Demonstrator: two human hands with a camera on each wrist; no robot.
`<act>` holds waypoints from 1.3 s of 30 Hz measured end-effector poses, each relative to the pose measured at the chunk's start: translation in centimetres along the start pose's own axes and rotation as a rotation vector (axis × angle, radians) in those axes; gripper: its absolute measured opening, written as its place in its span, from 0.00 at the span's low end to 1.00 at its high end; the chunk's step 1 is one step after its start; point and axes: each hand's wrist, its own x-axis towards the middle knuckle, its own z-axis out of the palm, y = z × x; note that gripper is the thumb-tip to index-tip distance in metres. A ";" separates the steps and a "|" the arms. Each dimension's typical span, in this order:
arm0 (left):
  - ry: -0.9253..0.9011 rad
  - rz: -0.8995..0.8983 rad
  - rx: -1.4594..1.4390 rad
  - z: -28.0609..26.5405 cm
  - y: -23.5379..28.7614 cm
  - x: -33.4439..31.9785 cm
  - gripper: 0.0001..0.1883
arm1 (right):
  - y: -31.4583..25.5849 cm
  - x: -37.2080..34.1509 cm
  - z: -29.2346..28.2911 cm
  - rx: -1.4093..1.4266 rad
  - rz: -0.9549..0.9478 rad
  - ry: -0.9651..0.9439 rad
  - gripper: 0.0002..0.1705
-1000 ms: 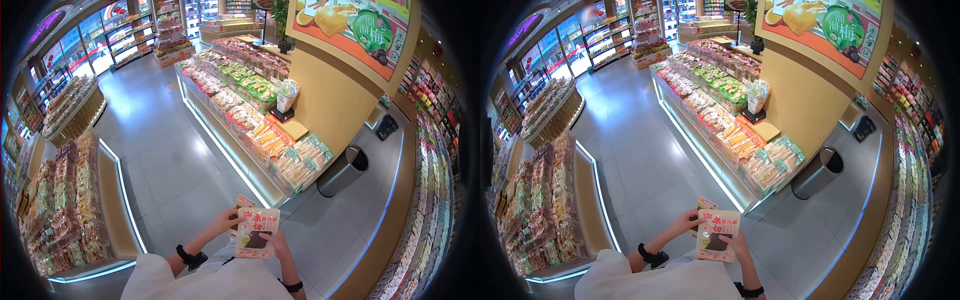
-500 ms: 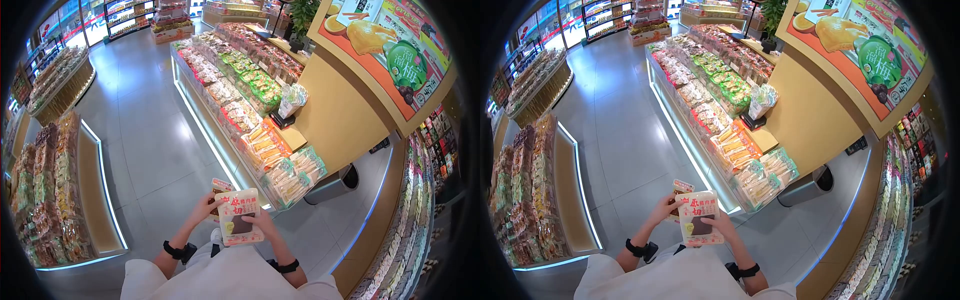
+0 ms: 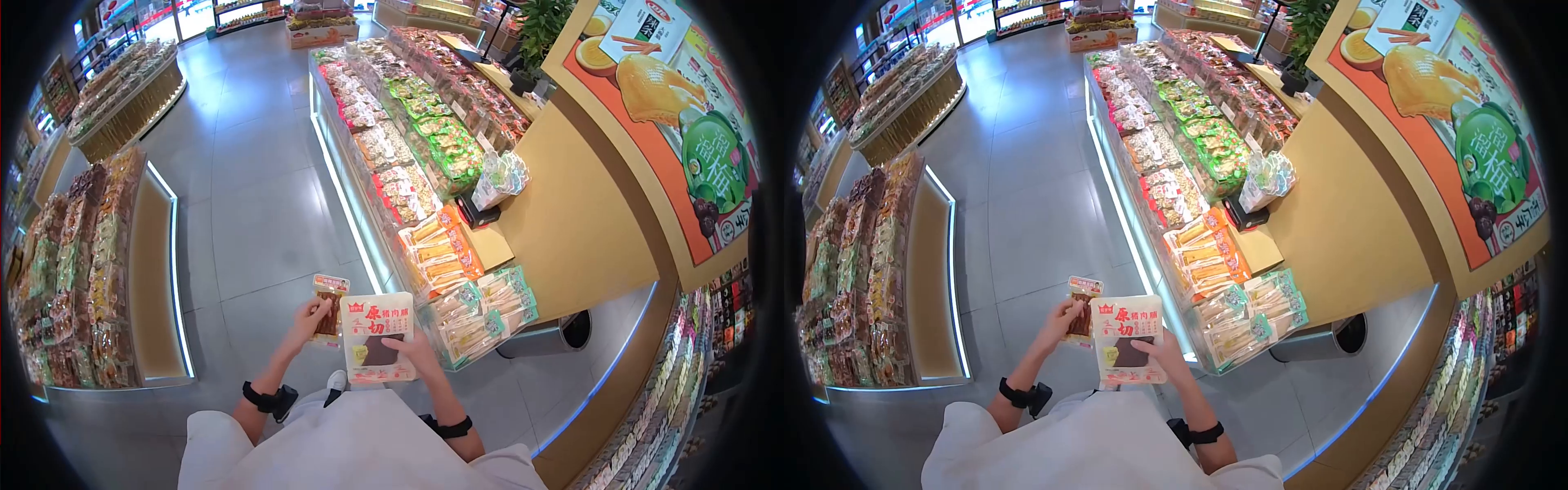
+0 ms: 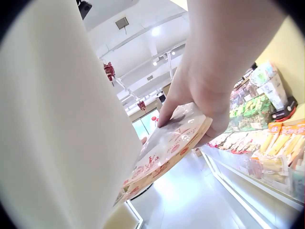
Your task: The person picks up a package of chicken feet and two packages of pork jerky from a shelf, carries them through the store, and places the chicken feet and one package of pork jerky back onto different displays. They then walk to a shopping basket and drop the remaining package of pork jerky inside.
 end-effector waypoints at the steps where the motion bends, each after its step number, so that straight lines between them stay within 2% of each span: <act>1: -0.003 -0.070 -0.068 0.4 2.4 0.2 0.08 | -0.3 0.6 -1.0 0.010 -0.035 0.007 0.25; 3: 0.008 -0.004 -0.194 0.5 3.3 2.2 0.04 | -1.3 1.5 -3.0 0.153 -0.059 0.081 0.24; 7: 0.037 0.141 -0.277 1.4 7.9 4.3 0.23 | -1.6 3.9 -6.4 0.290 -0.057 0.155 0.22; 10: 0.086 0.174 -0.299 0.9 9.6 5.0 0.29 | -1.8 5.8 -7.2 0.309 -0.022 0.189 0.23; 11: 0.089 0.147 -0.354 0.4 9.9 5.1 0.36 | -1.4 6.8 -7.4 0.316 -0.009 0.189 0.24; 12: 0.107 0.157 -0.372 0.1 10.1 5.1 0.38 | -1.3 8.0 -7.5 0.320 0.003 0.187 0.25; 16: 0.187 0.229 -0.420 -1.8 10.3 5.0 0.45 | -1.4 12.4 -6.2 0.299 0.047 0.011 0.27; 20: 0.268 0.271 -0.433 -4.7 9.5 5.2 0.49 | -3.2 15.1 -2.4 0.204 0.114 -0.039 0.26; 26: 0.474 0.241 -0.440 -10.1 8.9 8.0 0.44 | -5.3 20.7 2.0 0.129 0.129 -0.121 0.24; 30: 0.638 0.211 -0.506 -15.8 8.5 10.3 0.35 | -7.1 26.6 6.4 0.092 0.115 -0.186 0.23; 32: 0.685 0.223 -0.514 -19.5 8.2 11.0 0.30 | -7.3 30.0 9.5 0.083 0.140 -0.238 0.23; 35: 0.848 0.204 -0.553 -24.4 7.0 11.3 0.23 | -7.5 35.3 15.0 0.065 0.157 -0.356 0.23; 38: 0.990 0.116 -0.587 -28.6 7.9 9.6 0.23 | -8.2 38.9 20.9 0.004 0.232 -0.463 0.23; 39: 1.125 0.174 -0.561 -29.8 7.2 9.6 0.19 | -8.1 40.2 22.6 -0.028 0.229 -0.492 0.22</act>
